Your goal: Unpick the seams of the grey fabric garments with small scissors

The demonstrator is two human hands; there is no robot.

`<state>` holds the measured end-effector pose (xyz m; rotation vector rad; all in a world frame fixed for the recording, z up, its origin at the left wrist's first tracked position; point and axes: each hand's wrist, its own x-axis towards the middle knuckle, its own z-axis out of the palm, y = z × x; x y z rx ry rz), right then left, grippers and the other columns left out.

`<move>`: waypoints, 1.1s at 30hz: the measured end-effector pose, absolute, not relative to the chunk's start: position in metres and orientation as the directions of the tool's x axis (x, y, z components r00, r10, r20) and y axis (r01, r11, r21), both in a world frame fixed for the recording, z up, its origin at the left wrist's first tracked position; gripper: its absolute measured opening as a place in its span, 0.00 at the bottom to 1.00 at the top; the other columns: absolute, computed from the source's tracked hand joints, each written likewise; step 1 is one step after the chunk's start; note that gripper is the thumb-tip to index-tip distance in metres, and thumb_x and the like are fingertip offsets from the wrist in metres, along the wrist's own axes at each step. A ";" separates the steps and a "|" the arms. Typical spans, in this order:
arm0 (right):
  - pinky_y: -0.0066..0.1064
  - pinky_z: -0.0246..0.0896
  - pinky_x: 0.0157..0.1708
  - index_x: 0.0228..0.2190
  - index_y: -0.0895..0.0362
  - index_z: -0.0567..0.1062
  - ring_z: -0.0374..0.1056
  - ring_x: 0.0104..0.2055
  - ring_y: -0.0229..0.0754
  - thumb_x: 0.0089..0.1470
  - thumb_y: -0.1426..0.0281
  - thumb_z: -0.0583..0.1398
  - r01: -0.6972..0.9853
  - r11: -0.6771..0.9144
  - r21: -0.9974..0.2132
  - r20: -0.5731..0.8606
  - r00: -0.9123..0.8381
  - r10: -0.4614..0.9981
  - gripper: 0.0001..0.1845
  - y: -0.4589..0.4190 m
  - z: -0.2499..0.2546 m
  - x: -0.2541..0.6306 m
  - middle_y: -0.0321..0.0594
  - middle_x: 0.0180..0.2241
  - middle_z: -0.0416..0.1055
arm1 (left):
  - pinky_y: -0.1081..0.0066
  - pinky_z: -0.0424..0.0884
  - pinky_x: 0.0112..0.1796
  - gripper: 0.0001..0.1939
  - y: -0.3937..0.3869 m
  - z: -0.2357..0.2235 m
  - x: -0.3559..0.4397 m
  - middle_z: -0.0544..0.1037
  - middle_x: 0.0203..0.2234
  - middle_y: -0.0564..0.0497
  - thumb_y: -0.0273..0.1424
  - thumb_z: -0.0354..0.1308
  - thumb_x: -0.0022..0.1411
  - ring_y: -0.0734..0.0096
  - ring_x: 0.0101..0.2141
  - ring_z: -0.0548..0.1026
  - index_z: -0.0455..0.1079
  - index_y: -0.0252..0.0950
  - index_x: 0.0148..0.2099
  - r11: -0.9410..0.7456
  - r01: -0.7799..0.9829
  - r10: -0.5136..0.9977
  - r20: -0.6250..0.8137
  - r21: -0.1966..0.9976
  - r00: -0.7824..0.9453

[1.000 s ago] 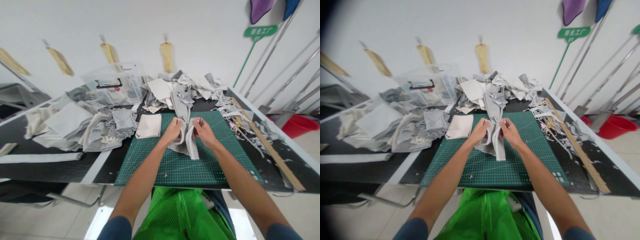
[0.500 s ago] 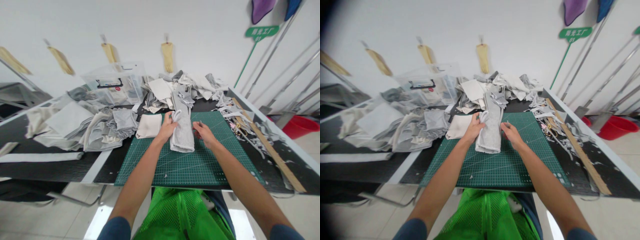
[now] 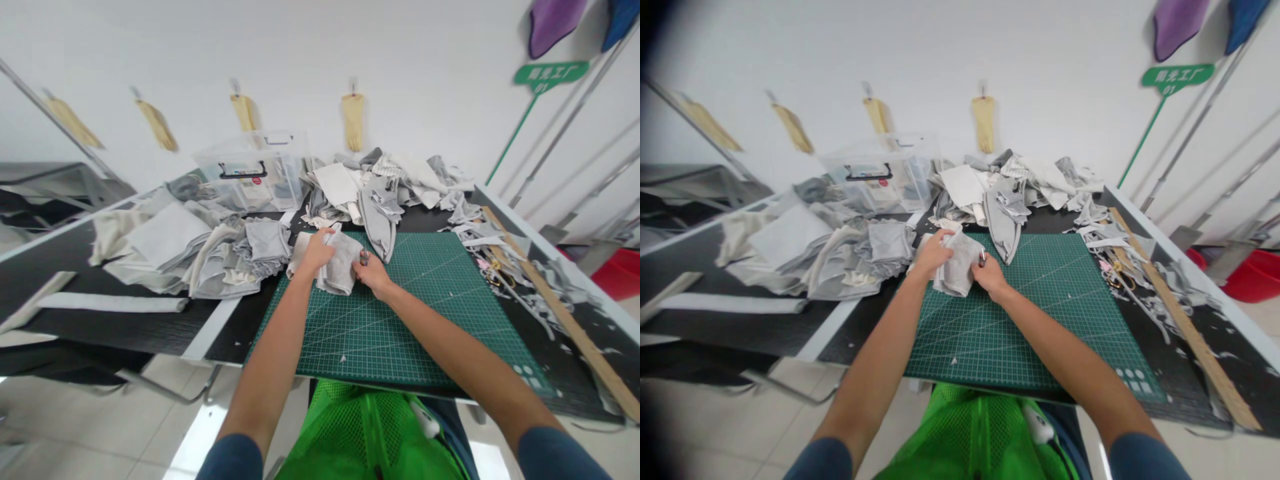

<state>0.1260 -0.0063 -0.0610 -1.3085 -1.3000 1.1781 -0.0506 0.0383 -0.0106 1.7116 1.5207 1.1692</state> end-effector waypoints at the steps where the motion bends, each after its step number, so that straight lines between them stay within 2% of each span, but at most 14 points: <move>1: 0.25 0.57 0.23 0.43 0.53 0.71 0.62 0.24 0.36 0.57 0.65 0.61 0.158 0.015 -0.987 0.009 -0.042 0.999 0.12 0.000 -0.060 0.116 0.29 0.24 0.67 | 0.59 0.70 0.51 0.27 0.041 -0.009 -0.060 0.76 0.47 0.43 0.18 0.59 0.44 0.53 0.50 0.74 0.75 0.38 0.48 -0.234 0.572 0.955 0.296 0.786 -0.016; 3: 0.27 0.62 0.28 0.45 0.53 0.74 0.66 0.27 0.38 0.60 0.65 0.57 0.272 0.068 -0.960 0.047 -0.083 0.995 0.13 0.011 -0.059 0.099 0.32 0.25 0.70 | 0.52 0.63 0.59 0.25 0.043 -0.008 -0.074 0.71 0.57 0.38 0.19 0.59 0.47 0.45 0.59 0.68 0.77 0.37 0.49 -0.218 0.739 0.930 0.365 0.638 -0.040; 6: 0.29 0.65 0.37 0.45 0.54 0.78 0.70 0.33 0.40 0.63 0.67 0.54 0.457 0.133 -0.880 0.095 -0.106 0.990 0.15 0.019 -0.059 0.088 0.36 0.29 0.75 | 0.41 0.56 0.62 0.22 0.040 -0.015 -0.085 0.60 0.68 0.39 0.23 0.57 0.56 0.37 0.66 0.57 0.79 0.39 0.52 -0.136 0.896 0.930 0.367 0.422 -0.031; 9: 0.31 0.65 0.46 0.40 0.56 0.81 0.73 0.41 0.43 0.63 0.69 0.55 0.608 0.159 -0.778 0.145 -0.073 0.987 0.14 0.023 -0.059 0.099 0.41 0.35 0.78 | 0.39 0.53 0.63 0.19 0.036 -0.029 -0.081 0.66 0.66 0.43 0.28 0.54 0.63 0.39 0.67 0.54 0.80 0.42 0.52 -0.144 0.959 0.964 0.254 0.245 0.080; 13: 0.36 0.61 0.55 0.42 0.60 0.80 0.70 0.51 0.49 0.62 0.71 0.56 0.714 0.132 -0.688 0.205 0.017 0.979 0.13 0.031 -0.057 0.136 0.52 0.47 0.75 | 0.42 0.55 0.62 0.18 0.036 -0.044 -0.068 0.75 0.56 0.41 0.29 0.52 0.65 0.41 0.64 0.59 0.80 0.40 0.50 -0.179 0.974 0.973 0.170 0.135 0.155; 16: 0.36 0.64 0.50 0.49 0.55 0.78 0.72 0.50 0.48 0.64 0.68 0.56 0.859 0.012 -0.511 0.243 0.131 0.961 0.15 0.038 -0.057 0.164 0.52 0.54 0.69 | 0.44 0.59 0.59 0.17 0.038 -0.046 -0.059 0.77 0.51 0.37 0.28 0.51 0.65 0.41 0.61 0.62 0.81 0.36 0.47 -0.175 0.977 0.969 0.197 0.120 0.149; 20: 0.38 0.66 0.48 0.51 0.55 0.77 0.72 0.52 0.52 0.62 0.67 0.59 0.918 -0.042 -0.393 0.212 0.135 0.968 0.17 0.046 -0.062 0.188 0.54 0.53 0.69 | 0.50 0.63 0.57 0.16 0.041 -0.043 -0.045 0.79 0.48 0.36 0.25 0.51 0.64 0.45 0.59 0.67 0.81 0.34 0.44 -0.208 0.968 0.936 0.316 0.144 0.154; 24: 0.37 0.66 0.48 0.47 0.56 0.79 0.74 0.49 0.52 0.56 0.75 0.60 0.895 -0.023 -0.445 0.152 0.101 0.983 0.17 0.052 -0.066 0.201 0.54 0.51 0.74 | 0.58 0.65 0.57 0.17 0.046 -0.039 -0.023 0.81 0.45 0.39 0.23 0.52 0.61 0.53 0.55 0.72 0.81 0.35 0.45 -0.267 0.936 0.914 0.367 0.230 0.171; 28: 0.32 0.66 0.43 0.40 0.56 0.82 0.76 0.45 0.49 0.50 0.74 0.64 0.860 0.007 -0.510 0.126 0.067 0.990 0.13 0.051 -0.067 0.213 0.50 0.41 0.80 | 0.62 0.67 0.56 0.17 0.050 -0.035 0.004 0.82 0.45 0.40 0.25 0.51 0.63 0.58 0.51 0.76 0.81 0.36 0.45 -0.307 0.899 0.927 0.314 0.313 0.207; 30: 0.29 0.66 0.39 0.35 0.57 0.82 0.77 0.39 0.46 0.52 0.70 0.64 0.830 0.031 -0.557 0.114 0.040 0.993 0.08 0.048 -0.068 0.220 0.46 0.34 0.80 | 0.64 0.68 0.54 0.17 0.051 -0.036 0.017 0.83 0.45 0.40 0.26 0.49 0.66 0.59 0.49 0.78 0.80 0.36 0.45 -0.296 0.892 0.941 0.267 0.342 0.210; 33: 0.27 0.66 0.33 0.33 0.59 0.82 0.75 0.31 0.42 0.59 0.64 0.59 0.779 0.039 -0.626 0.107 0.036 0.994 0.14 0.047 -0.071 0.231 0.43 0.26 0.79 | 0.65 0.71 0.49 0.18 0.052 -0.041 0.034 0.83 0.42 0.39 0.32 0.46 0.70 0.59 0.46 0.80 0.79 0.36 0.44 -0.252 0.897 0.960 0.207 0.363 0.186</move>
